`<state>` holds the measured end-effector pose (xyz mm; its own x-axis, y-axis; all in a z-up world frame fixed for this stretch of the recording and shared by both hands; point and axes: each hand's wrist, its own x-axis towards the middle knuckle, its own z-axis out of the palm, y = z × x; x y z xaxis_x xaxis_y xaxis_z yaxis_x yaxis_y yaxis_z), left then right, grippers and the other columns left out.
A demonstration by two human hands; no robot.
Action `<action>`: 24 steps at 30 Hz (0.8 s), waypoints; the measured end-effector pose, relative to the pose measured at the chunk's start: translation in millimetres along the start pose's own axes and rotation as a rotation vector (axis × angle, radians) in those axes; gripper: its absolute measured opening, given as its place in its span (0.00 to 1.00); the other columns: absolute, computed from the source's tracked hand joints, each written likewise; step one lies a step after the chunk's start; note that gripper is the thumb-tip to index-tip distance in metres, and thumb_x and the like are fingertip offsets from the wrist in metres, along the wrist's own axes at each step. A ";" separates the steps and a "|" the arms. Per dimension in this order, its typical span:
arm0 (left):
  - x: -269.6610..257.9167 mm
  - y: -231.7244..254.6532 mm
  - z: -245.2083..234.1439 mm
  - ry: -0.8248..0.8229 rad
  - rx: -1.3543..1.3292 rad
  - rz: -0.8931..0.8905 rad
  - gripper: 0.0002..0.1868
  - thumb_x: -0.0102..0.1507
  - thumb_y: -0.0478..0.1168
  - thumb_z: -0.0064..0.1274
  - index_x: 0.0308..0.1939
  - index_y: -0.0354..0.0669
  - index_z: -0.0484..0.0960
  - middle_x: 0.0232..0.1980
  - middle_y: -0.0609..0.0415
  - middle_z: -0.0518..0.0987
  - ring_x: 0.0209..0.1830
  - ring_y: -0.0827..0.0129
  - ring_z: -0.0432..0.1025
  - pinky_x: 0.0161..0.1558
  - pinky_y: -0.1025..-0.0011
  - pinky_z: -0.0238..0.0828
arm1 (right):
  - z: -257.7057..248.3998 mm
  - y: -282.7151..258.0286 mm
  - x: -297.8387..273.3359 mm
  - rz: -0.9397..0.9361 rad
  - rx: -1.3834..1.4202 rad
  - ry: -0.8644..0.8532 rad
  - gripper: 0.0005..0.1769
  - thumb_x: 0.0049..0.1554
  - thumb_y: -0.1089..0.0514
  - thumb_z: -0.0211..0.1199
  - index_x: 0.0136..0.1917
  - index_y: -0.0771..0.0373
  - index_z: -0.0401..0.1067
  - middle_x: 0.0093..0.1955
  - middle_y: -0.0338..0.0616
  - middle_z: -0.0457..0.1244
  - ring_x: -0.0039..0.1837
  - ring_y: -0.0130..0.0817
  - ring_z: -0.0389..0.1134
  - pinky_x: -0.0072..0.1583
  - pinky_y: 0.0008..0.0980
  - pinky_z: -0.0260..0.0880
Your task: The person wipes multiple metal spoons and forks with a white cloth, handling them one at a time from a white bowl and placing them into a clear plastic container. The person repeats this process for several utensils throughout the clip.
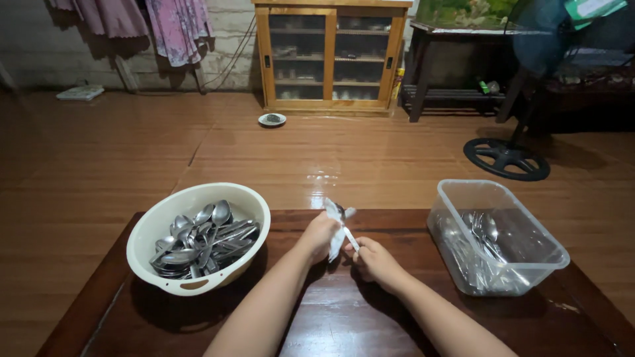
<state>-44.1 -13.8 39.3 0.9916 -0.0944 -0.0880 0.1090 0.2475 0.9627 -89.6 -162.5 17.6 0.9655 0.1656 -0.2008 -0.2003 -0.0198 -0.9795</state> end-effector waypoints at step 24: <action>36.5 -20.1 -32.1 0.235 0.525 0.465 0.28 0.52 0.41 0.68 0.55 0.48 0.76 0.37 0.47 0.84 0.31 0.61 0.80 0.35 0.66 0.77 | -14.8 -0.7 4.0 0.028 0.056 -0.171 0.23 0.56 0.66 0.41 0.59 0.65 0.71 0.31 0.38 0.56 0.29 0.25 0.48 0.30 0.24 0.42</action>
<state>-7.9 8.7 8.5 0.9224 0.1314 0.3632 -0.3152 -0.2874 0.9045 -83.2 -176.4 17.3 0.9180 0.3316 -0.2177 -0.2402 0.0278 -0.9703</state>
